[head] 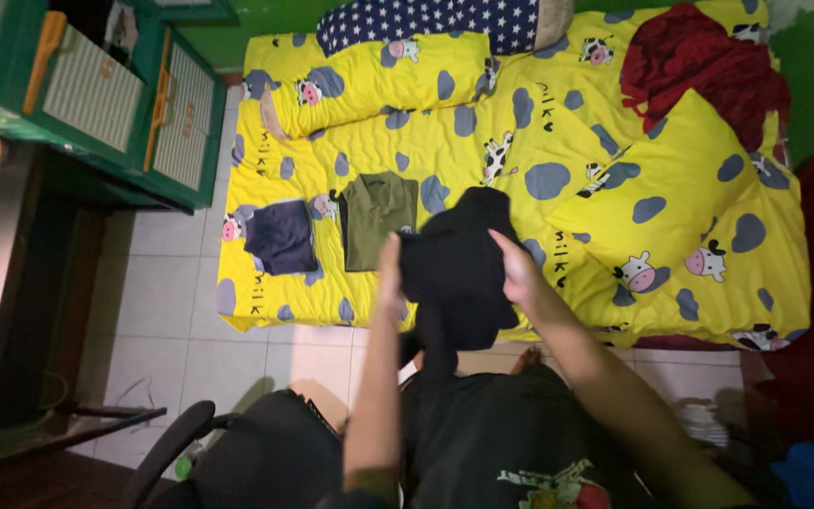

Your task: The person folds an olive-green collared shirt and a black t-shirt on a bed, smoothing the fabric and aligning the sleeves.

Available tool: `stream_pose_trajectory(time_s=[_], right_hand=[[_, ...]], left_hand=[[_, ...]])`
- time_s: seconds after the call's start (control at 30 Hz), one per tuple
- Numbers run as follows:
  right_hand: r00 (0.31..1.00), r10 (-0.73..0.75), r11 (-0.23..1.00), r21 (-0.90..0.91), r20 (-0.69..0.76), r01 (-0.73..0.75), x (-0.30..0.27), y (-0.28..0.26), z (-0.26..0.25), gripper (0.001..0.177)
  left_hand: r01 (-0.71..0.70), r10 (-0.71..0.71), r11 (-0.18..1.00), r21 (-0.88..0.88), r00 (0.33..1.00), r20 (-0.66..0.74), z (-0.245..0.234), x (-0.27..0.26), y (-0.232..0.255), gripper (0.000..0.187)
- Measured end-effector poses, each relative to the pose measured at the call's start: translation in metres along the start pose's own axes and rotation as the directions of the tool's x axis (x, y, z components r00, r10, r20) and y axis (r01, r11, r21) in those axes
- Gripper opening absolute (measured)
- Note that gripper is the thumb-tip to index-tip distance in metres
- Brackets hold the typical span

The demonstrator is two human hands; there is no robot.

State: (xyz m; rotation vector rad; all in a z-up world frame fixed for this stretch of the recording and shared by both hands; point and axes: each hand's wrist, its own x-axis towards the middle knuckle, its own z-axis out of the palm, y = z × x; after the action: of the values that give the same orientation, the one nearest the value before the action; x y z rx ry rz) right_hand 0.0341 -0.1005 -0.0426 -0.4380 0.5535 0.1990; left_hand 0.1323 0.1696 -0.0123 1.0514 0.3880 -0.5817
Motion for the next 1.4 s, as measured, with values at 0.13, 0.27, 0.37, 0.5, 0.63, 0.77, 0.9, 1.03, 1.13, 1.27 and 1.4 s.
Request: stream_pose_trajectory(time_s=[0.13, 0.27, 0.37, 0.5, 0.63, 0.77, 0.9, 1.03, 1.13, 1.27, 1.4], right_hand=[[0.981, -0.16, 0.984, 0.057, -0.11, 0.167, -0.002, 0.011, 0.01, 0.046], [0.959, -0.244, 0.966, 0.049, -0.143, 0.253, -0.017, 0.028, 0.014, 0.045], [0.959, -0.25, 0.966, 0.027, -0.13, 0.256, -0.025, 0.03, 0.016, 0.045], [0.965, -0.248, 0.968, 0.003, -0.088, 0.249, -0.046, 0.012, 0.009, 0.045], [0.959, -0.277, 0.961, -0.018, -0.06, 0.277, -0.063, -0.005, -0.003, 0.045], [0.943, -0.327, 0.945, -0.005, -0.056, 0.328, -0.053, -0.009, -0.003, 0.044], [0.93, -0.365, 0.931, -0.01, -0.03, 0.365, -0.051, -0.017, -0.007, 0.044], [0.93, -0.367, 0.93, -0.012, 0.0, 0.366, -0.066, -0.027, -0.019, 0.044], [0.933, -0.359, 0.933, -0.009, -0.001, 0.359, -0.077, -0.02, -0.028, 0.043], [0.938, -0.347, 0.938, -0.01, 0.018, 0.347, -0.077, -0.015, -0.035, 0.043], [0.948, -0.315, 0.949, 0.003, 0.049, 0.315, -0.057, -0.01, -0.028, 0.043]], left_hand=[[-0.094, 0.008, 0.967, -0.236, 0.94, -0.342, 0.037, -0.056, -0.079, 0.073], [-0.571, 0.713, 0.642, 0.511, 0.69, -0.124, 0.052, -0.09, -0.117, 0.074], [-0.559, 0.619, 0.627, 0.542, 0.781, 0.089, 0.065, -0.077, -0.116, 0.051], [-0.513, 0.525, 0.703, 0.494, 0.841, 0.126, 0.077, -0.043, -0.108, 0.029], [-0.538, 0.529, 0.842, 0.042, 0.838, 0.134, 0.103, -0.052, -0.106, 0.014], [-0.568, 0.491, 0.796, 0.21, 0.808, 0.325, 0.136, -0.06, -0.076, 0.018], [-0.616, 0.326, 0.73, 0.295, 0.694, 0.642, 0.162, -0.077, -0.068, 0.018], [-0.566, 0.185, 0.761, 0.318, 0.659, 0.729, 0.173, -0.106, -0.103, 0.012], [-0.527, 0.152, 0.798, 0.292, 0.644, 0.749, 0.169, -0.123, -0.127, 0.01], [-0.474, 0.089, 0.826, 0.306, 0.645, 0.759, 0.164, -0.129, -0.137, 0.009], [-0.497, 0.075, 0.81, 0.312, 0.615, 0.785, 0.158, -0.133, -0.125, 0.01]])
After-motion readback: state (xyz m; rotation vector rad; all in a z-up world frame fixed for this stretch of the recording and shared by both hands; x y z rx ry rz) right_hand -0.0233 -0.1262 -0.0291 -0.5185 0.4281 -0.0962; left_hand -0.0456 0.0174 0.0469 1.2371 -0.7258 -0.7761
